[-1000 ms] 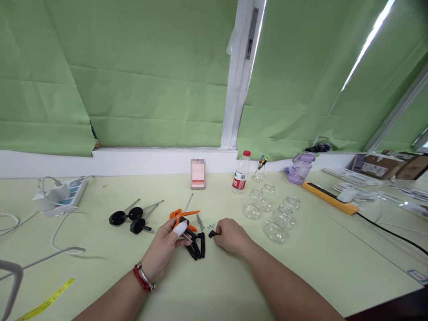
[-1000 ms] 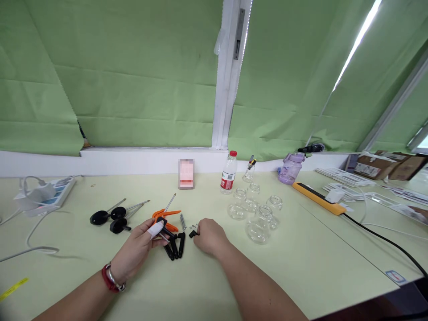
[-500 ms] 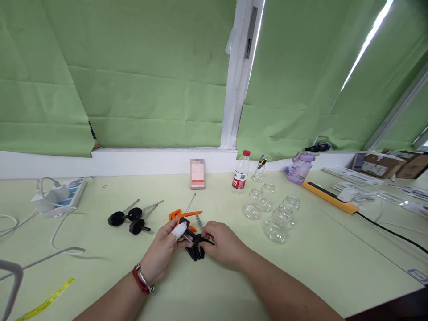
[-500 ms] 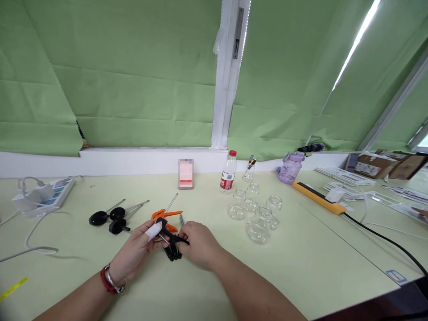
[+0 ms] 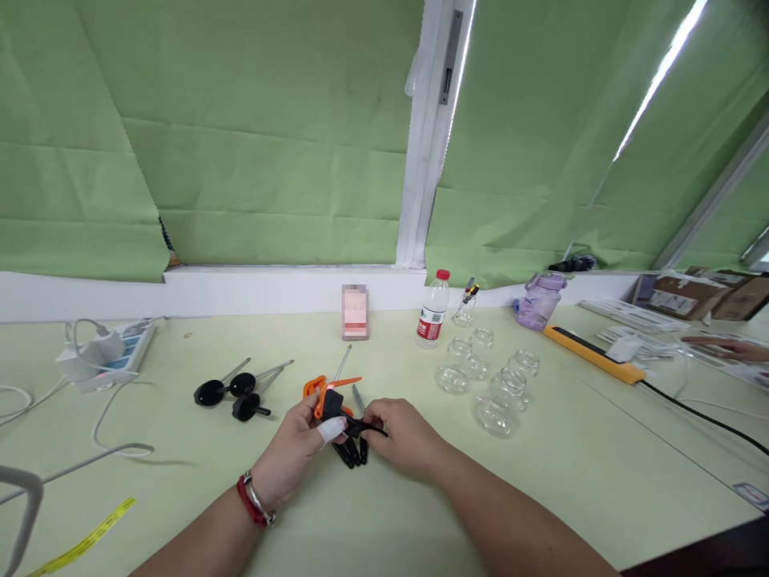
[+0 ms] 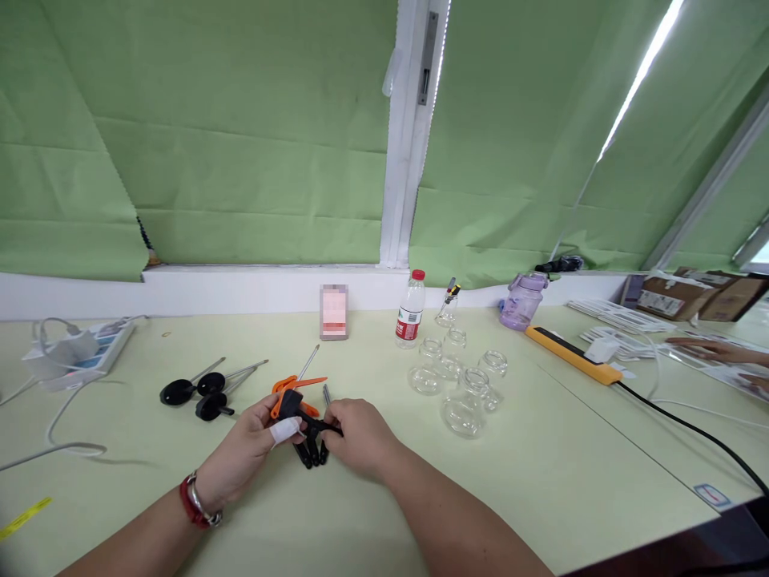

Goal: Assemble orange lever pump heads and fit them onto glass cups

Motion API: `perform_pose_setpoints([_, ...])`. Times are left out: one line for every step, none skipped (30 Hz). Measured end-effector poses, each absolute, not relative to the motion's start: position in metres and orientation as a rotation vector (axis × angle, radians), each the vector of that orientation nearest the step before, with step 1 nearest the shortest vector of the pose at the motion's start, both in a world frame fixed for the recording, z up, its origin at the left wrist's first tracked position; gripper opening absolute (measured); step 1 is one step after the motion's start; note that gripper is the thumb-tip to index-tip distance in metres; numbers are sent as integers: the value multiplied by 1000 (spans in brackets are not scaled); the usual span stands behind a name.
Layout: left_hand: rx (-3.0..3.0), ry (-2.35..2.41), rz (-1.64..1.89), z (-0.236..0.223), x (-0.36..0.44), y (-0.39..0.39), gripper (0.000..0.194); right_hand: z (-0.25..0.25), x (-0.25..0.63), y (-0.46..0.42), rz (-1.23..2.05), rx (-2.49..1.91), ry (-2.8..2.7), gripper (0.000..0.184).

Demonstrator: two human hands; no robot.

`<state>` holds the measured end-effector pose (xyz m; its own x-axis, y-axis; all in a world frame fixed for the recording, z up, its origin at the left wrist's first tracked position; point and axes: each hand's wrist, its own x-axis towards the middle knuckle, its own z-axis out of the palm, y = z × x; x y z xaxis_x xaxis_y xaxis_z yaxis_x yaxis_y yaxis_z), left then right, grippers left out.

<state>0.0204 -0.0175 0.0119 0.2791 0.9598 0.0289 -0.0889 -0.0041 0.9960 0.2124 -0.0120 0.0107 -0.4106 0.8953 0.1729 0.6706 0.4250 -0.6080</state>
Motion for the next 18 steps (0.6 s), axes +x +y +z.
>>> perform_pose_setpoints([1287, 941, 1049, 12, 21, -17, 27, 11, 213, -12, 621, -1322, -2209, 5])
perform_pose_setpoints([1290, 956, 1050, 12, 21, -17, 27, 11, 213, -12, 616, -1321, -2212, 5])
perform_pose_setpoints([1288, 972, 1051, 12, 21, -17, 27, 10, 212, -12, 613, -1319, -2213, 5])
perform_pose_setpoints([1282, 987, 1055, 13, 22, -17, 27, 10, 212, -12, 610, -1318, -2213, 5])
perform_pose_setpoints([1276, 1000, 1059, 14, 22, -17, 27, 10, 212, -11, 608, -1319, -2214, 5])
perform_pose_setpoints([1270, 1013, 1061, 15, 23, -18, 27, 10, 212, -11, 607, -1322, -2215, 5])
perform_pose_setpoints([1267, 1025, 1061, 15, 23, -18, 27, 11, 212, -11, 606, -1324, -2216, 5])
perform_pose_setpoints([1266, 1034, 1059, 16, 23, -18, 28, 11, 212, -11, 605, -1326, -2216, 5])
perform_pose_setpoints([1267, 1040, 1058, 17, 23, -18, 28, 11, 211, -11, 607, -1327, -2215, 5])
perform_pose_setpoints([1270, 1044, 1057, 17, 23, -18, 28, 12, 211, -12, 611, -1328, -2213, 5])
perform_pose_setpoints([1274, 1046, 1059, 17, 23, -18, 28, 12, 211, -12, 616, -1328, -2210, 5])
perform_pose_setpoints([1278, 1048, 1061, 17, 23, -18, 28, 13, 211, -12, 622, -1329, -2206, 5])
perform_pose_setpoints([1280, 1047, 1066, 17, 23, -18, 27, 13, 210, -12, 628, -1330, -2204, 5])
perform_pose_setpoints([1280, 1048, 1074, 16, 23, -18, 27, 13, 210, -13, 637, -1328, -2202, 5])
perform_pose_setpoints([1279, 1050, 1082, 16, 23, -18, 27, 12, 210, -13, 648, -1325, -2198, 5])
perform_pose_setpoints([1276, 1051, 1087, 15, 23, -18, 27, 12, 209, -13, 661, -1321, -2192, 4])
perform_pose_setpoints([1272, 1053, 1095, 15, 24, -18, 27, 11, 209, -14, 675, -1317, -2185, 4])
perform_pose_setpoints([1269, 1055, 1100, 15, 24, -17, 27, 10, 209, -14, 689, -1312, -2177, 4])
